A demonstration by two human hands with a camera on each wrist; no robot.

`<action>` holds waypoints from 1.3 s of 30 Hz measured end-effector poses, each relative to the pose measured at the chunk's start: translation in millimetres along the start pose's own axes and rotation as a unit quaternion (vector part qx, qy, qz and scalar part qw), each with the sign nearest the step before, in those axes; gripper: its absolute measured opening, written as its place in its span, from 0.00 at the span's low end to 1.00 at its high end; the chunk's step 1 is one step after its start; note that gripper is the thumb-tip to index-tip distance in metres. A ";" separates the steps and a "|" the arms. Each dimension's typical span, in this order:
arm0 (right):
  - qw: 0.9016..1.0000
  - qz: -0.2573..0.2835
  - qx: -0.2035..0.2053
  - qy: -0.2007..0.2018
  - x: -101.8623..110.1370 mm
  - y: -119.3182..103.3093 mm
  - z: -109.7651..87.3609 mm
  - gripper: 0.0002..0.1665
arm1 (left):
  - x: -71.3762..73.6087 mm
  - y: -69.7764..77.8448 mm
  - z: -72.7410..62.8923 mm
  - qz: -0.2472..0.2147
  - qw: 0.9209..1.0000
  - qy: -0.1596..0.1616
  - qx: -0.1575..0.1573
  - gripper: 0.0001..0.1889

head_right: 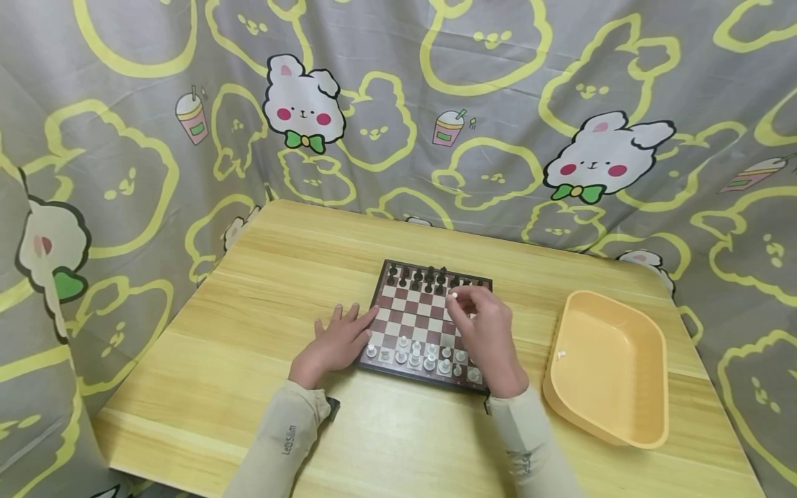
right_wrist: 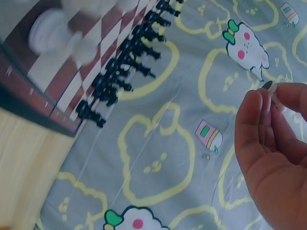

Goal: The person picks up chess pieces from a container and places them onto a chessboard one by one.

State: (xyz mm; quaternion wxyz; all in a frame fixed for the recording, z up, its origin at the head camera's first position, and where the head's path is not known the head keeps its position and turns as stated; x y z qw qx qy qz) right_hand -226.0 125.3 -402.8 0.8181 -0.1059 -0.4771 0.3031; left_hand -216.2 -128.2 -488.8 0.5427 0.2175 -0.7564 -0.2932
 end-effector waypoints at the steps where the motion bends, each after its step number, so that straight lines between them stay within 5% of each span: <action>1: 1.000 0.002 0.003 -0.002 -2.2 -2.3 0.2 0.04 | -0.1 -0.1 0.1 0.000 1.000 0.000 0.000 0.28; 27: 0.992 0.057 0.036 -0.107 -59.2 -58.7 -3.9 0.04 | 1.3 -1.8 0.3 0.006 1.000 0.002 -0.004 0.27; 39: 0.985 0.037 0.030 -0.168 -83.9 -70.5 -5.0 0.06 | 2.7 0.7 -0.4 0.007 1.000 0.000 -0.005 0.27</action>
Point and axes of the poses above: each hand's wrist, its own z-axis towards the middle knuckle, its own x-axis out of the back of the hand, y = z × x, the point moved 4 cm from there along z, towards the middle knuckle, and after that the axes turned 12 degrees about -z, right-handed, at the moved point
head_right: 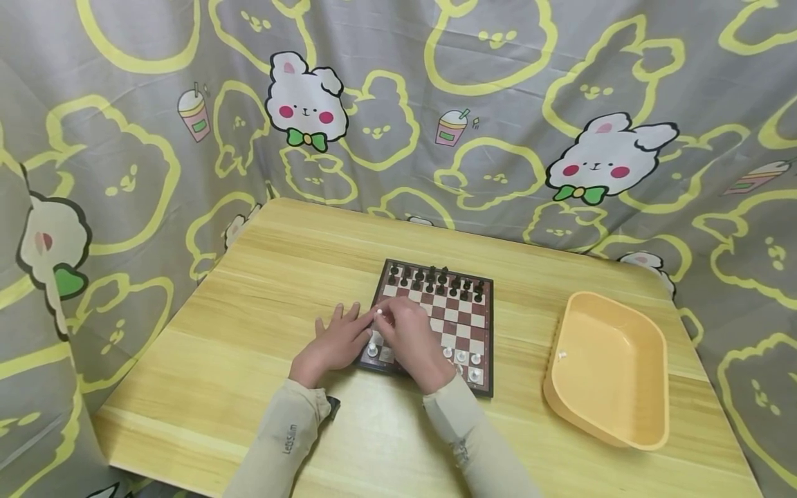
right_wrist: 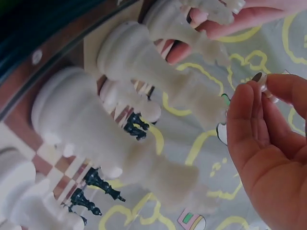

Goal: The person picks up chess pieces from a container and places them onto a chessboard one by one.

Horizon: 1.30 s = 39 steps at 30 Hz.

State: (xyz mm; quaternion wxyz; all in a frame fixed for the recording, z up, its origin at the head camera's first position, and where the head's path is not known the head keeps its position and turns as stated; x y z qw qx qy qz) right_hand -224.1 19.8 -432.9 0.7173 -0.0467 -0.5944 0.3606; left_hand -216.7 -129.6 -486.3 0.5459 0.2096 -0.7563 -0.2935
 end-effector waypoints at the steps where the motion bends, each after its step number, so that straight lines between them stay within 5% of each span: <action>1: 1.000 -0.002 0.000 -0.007 -1.8 0.2 0.8 0.07 | -0.1 -0.2 0.4 -0.002 1.000 0.000 0.000 0.27; 16: 0.995 -0.042 0.011 -0.092 -19.4 2.8 5.6 0.04 | -0.9 -0.5 1.0 -0.008 1.000 0.002 -0.005 0.27; 39: 0.989 -0.052 0.057 -0.124 -28.4 3.0 4.3 0.02 | -0.2 -0.7 1.8 0.011 1.000 -0.003 -0.004 0.26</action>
Point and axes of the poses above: each hand's wrist, its own z-axis towards the middle knuckle, its own x-axis out of the back of the hand, y = z × x, the point moved 4 cm from there along z, towards the middle knuckle, and after that the axes turned 12 degrees about -z, right-handed, at the moved point
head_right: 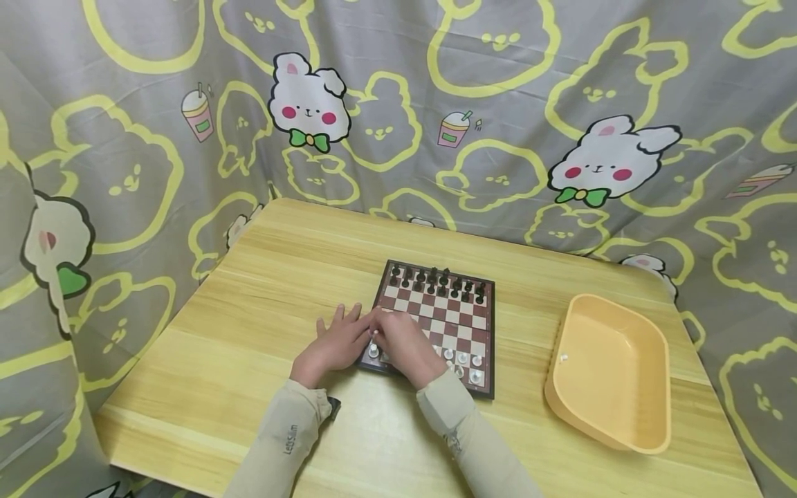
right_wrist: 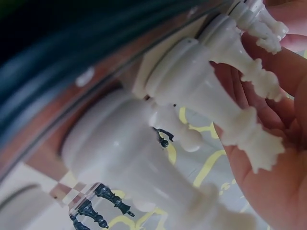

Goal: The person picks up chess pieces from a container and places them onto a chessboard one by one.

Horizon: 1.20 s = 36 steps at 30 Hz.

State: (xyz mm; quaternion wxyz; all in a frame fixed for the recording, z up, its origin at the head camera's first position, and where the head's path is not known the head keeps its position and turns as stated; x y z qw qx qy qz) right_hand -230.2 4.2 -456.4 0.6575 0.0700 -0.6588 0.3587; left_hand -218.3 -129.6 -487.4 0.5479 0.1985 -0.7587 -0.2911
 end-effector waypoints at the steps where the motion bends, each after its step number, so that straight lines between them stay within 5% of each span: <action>1: 1.000 0.000 -0.001 0.000 0.0 0.4 0.0 0.02 | 0.1 0.2 0.0 0.000 1.000 0.000 -0.001 0.26; 16: 1.000 -0.002 -0.002 -0.022 2.1 2.4 0.1 0.02 | -0.2 1.8 1.1 0.003 1.000 -0.001 0.001 0.27; 21: 0.998 0.043 -0.028 -0.035 16.0 6.6 -10.9 0.14 | -2.7 1.3 -0.2 -0.010 1.000 -0.004 0.002 0.27; 25: 0.995 0.068 -0.069 -0.004 46.6 23.3 -31.9 0.21 | -4.3 0.7 -0.1 -0.009 1.000 -0.004 0.002 0.28; 30: 0.989 0.046 -0.117 0.072 94.7 63.8 -73.1 0.15 | -4.0 -0.6 -0.3 -0.008 1.000 -0.003 0.006 0.28; 36: 0.961 -0.011 -0.216 0.172 141.1 122.4 -138.4 0.16 | -2.9 -1.5 -0.2 -0.010 1.000 -0.003 0.006 0.28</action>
Point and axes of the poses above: each hand's wrist, its own z-axis towards the middle knuckle, its own x-axis out of the back of the hand, y = z × x, the point moved 4 cm from there along z, towards the middle knuckle, and after that the axes turned 12 degrees about -z, right-handed, at the moved point
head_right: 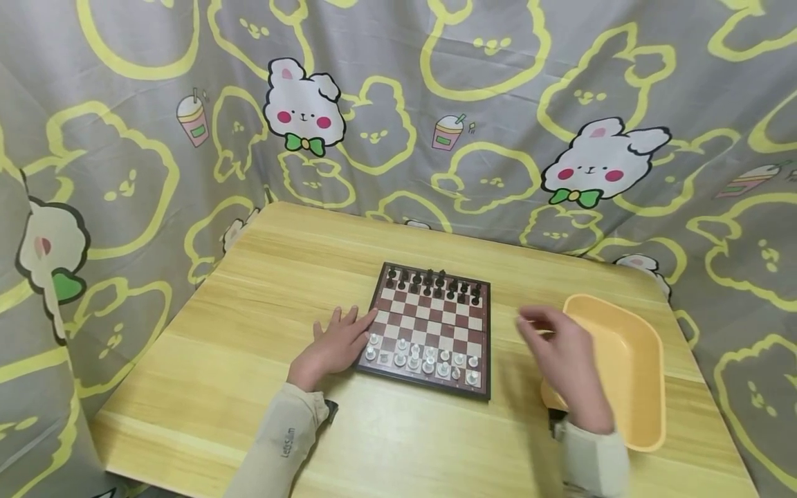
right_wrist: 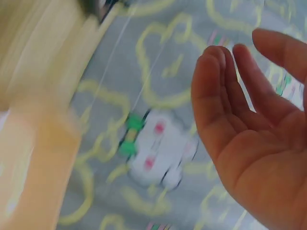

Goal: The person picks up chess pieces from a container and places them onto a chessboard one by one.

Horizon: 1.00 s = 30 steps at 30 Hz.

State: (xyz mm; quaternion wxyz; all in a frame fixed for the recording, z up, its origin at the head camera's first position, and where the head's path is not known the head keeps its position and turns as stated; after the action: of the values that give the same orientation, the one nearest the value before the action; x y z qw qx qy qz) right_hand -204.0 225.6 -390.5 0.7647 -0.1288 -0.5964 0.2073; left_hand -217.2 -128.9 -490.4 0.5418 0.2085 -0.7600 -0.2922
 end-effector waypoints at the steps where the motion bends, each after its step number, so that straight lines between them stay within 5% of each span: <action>1: 0.999 -0.003 -0.026 0.018 7.8 13.6 -3.2 0.17 | 0.3 0.0 0.2 0.000 1.000 0.000 0.000 0.28; 4: 0.993 -0.017 -0.112 0.029 23.7 54.5 -14.2 0.21 | 0.3 -0.5 0.8 -0.002 1.000 -0.001 -0.001 0.28; 7: 0.984 -0.052 -0.161 -0.054 25.6 87.2 -21.8 0.30 | -0.4 -0.5 0.5 -0.005 1.000 -0.002 0.002 0.28; 11: 0.967 -0.047 -0.131 -0.215 8.4 108.4 -28.2 0.36 | -1.6 -0.4 0.1 -0.011 1.000 -0.002 0.004 0.28; 14: 0.956 -0.014 -0.098 -0.275 -8.4 111.3 -31.4 0.40 | -2.1 -0.2 0.5 -0.010 1.000 -0.002 0.003 0.28; 22: 0.967 -0.093 -0.011 -0.237 -30.5 106.2 -23.1 0.24 | 0.0 0.3 -1.0 -0.008 1.000 -0.002 0.004 0.28; 30: 0.966 -0.086 -0.094 -0.227 -31.2 115.7 -22.4 0.10 | 0.4 0.5 -0.3 -0.008 1.000 0.003 0.003 0.28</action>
State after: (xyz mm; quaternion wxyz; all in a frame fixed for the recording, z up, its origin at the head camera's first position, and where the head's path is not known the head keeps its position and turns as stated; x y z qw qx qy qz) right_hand -207.6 314.0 -474.4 0.6087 -0.0974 -0.7800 0.1076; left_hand -217.0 -128.9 -489.8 0.5414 0.2170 -0.7575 -0.2932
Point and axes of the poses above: each hand's wrist, its own z-axis towards the middle knuckle, its own x-axis out of the back of the hand, y = z × x, the point moved 4 cm from there along z, towards the middle knuckle, and after that the axes turned 12 degrees about -z, right-handed, at the moved point
